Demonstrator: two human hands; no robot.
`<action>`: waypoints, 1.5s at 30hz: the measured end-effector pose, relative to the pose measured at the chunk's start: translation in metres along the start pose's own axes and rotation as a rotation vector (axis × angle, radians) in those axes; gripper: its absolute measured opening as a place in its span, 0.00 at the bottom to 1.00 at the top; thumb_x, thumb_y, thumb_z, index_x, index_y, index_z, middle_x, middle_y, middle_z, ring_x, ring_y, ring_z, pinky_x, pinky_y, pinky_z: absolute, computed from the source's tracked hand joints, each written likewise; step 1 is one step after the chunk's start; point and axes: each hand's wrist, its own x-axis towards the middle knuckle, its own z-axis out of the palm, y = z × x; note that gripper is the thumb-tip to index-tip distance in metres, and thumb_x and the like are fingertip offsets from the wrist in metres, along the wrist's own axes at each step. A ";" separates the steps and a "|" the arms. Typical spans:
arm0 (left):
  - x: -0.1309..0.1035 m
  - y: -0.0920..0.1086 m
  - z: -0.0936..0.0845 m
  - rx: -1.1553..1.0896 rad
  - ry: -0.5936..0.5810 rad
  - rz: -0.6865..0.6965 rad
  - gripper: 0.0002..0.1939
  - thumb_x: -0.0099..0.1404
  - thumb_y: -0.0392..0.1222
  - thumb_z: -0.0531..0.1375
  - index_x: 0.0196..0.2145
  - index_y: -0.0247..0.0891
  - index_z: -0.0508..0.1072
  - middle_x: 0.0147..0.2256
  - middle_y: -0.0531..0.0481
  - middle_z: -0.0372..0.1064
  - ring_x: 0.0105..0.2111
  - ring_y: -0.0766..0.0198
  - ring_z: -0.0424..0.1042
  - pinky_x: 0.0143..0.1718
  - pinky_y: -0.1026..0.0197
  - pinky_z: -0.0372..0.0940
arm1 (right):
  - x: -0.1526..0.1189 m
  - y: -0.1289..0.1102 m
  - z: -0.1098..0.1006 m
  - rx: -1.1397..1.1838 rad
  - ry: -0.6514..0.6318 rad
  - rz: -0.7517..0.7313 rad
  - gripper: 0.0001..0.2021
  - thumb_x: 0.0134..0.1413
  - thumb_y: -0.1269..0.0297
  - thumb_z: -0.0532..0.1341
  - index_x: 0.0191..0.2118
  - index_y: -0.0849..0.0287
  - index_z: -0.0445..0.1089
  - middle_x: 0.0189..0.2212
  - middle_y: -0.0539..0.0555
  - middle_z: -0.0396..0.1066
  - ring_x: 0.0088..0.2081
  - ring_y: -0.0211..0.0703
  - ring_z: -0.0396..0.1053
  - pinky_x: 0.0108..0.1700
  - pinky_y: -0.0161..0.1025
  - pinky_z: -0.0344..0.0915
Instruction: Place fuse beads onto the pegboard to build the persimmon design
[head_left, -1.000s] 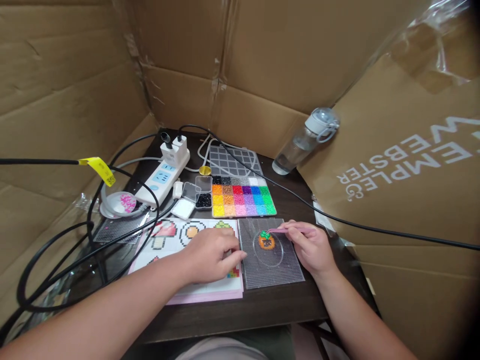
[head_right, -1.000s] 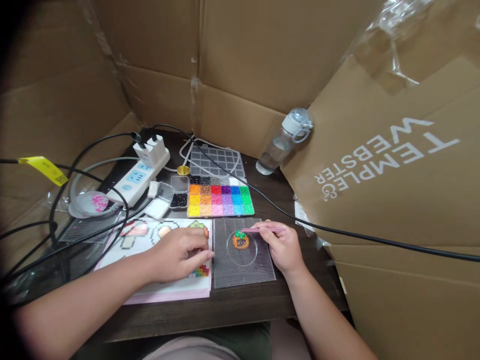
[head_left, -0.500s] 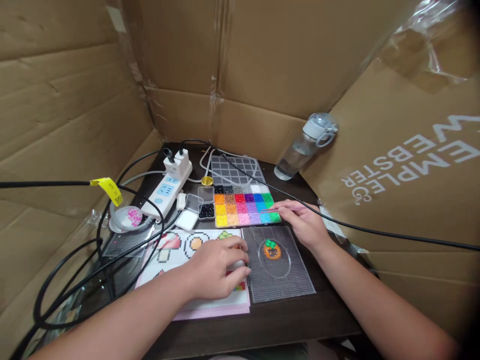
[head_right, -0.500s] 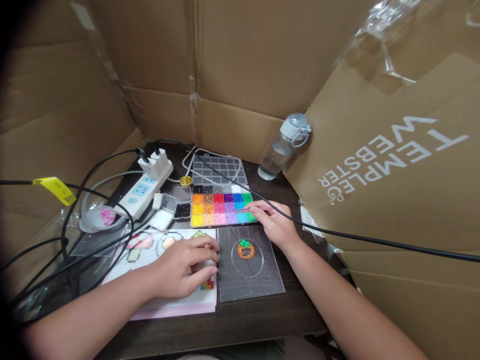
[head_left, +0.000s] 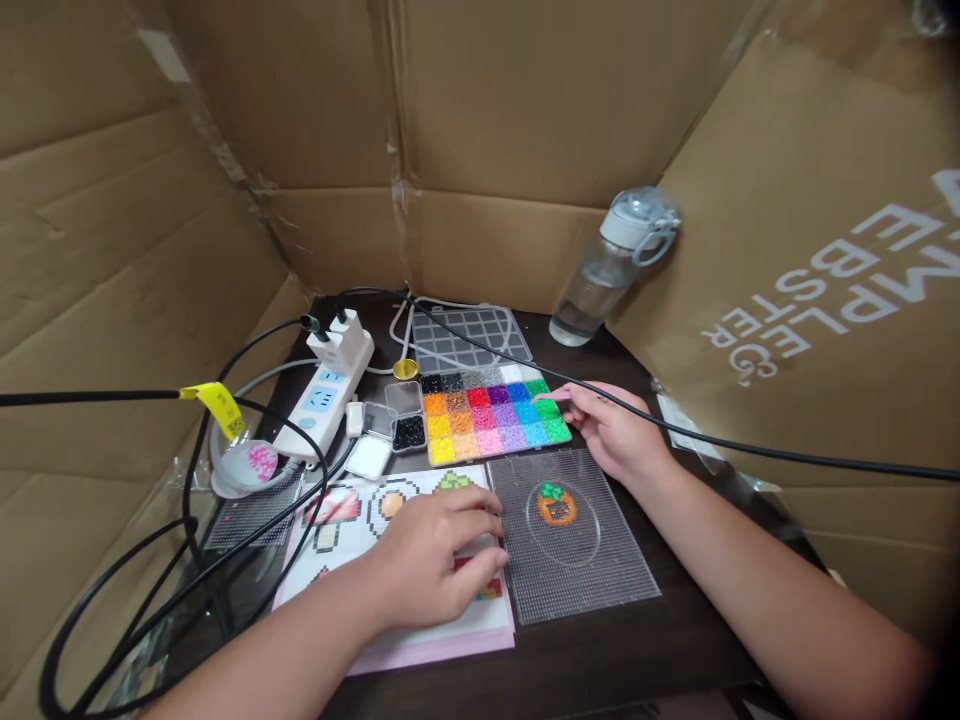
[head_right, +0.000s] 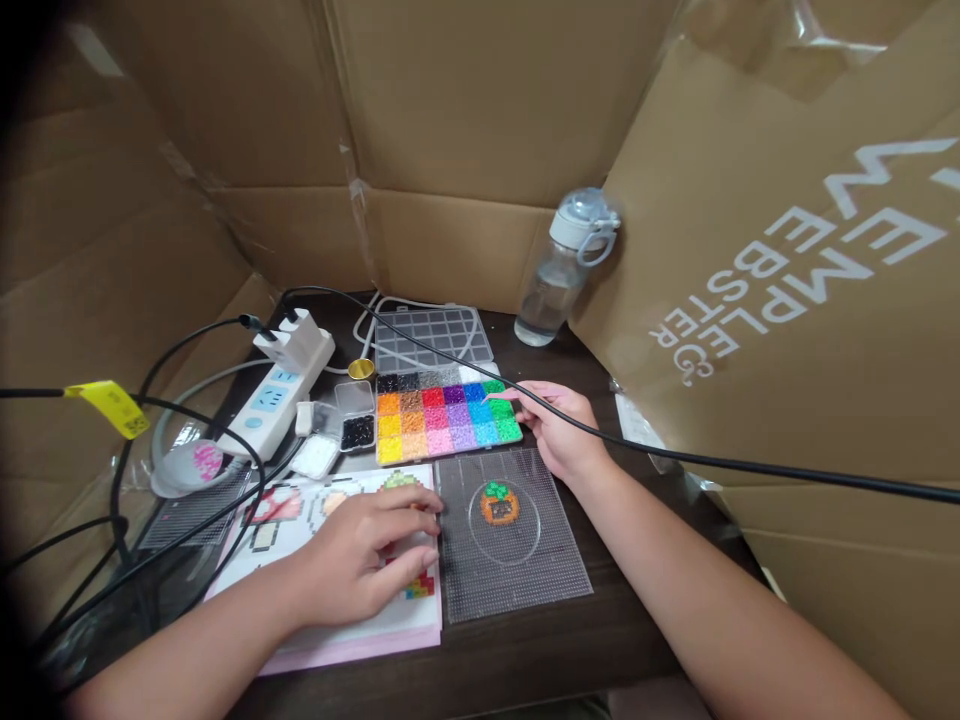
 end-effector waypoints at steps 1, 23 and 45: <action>0.000 0.000 0.000 -0.002 -0.001 -0.002 0.09 0.67 0.41 0.56 0.39 0.39 0.77 0.47 0.45 0.73 0.43 0.56 0.75 0.44 0.54 0.69 | -0.001 -0.001 0.000 0.004 0.001 0.010 0.09 0.43 0.58 0.72 0.29 0.58 0.79 0.31 0.55 0.78 0.25 0.35 0.65 0.27 0.36 0.65; 0.000 0.002 -0.002 0.048 -0.085 0.074 0.10 0.67 0.41 0.58 0.43 0.40 0.76 0.50 0.45 0.73 0.49 0.55 0.73 0.50 0.53 0.68 | -0.011 -0.010 0.007 -0.137 -0.092 -0.070 0.13 0.48 0.53 0.70 0.32 0.58 0.80 0.29 0.56 0.78 0.28 0.41 0.73 0.33 0.39 0.75; -0.002 0.001 -0.001 0.012 -0.047 0.082 0.08 0.65 0.40 0.58 0.39 0.39 0.77 0.48 0.45 0.73 0.45 0.55 0.75 0.47 0.53 0.69 | -0.011 -0.012 0.000 -0.243 -0.055 -0.144 0.11 0.49 0.54 0.70 0.34 0.56 0.79 0.33 0.57 0.80 0.32 0.46 0.76 0.32 0.39 0.74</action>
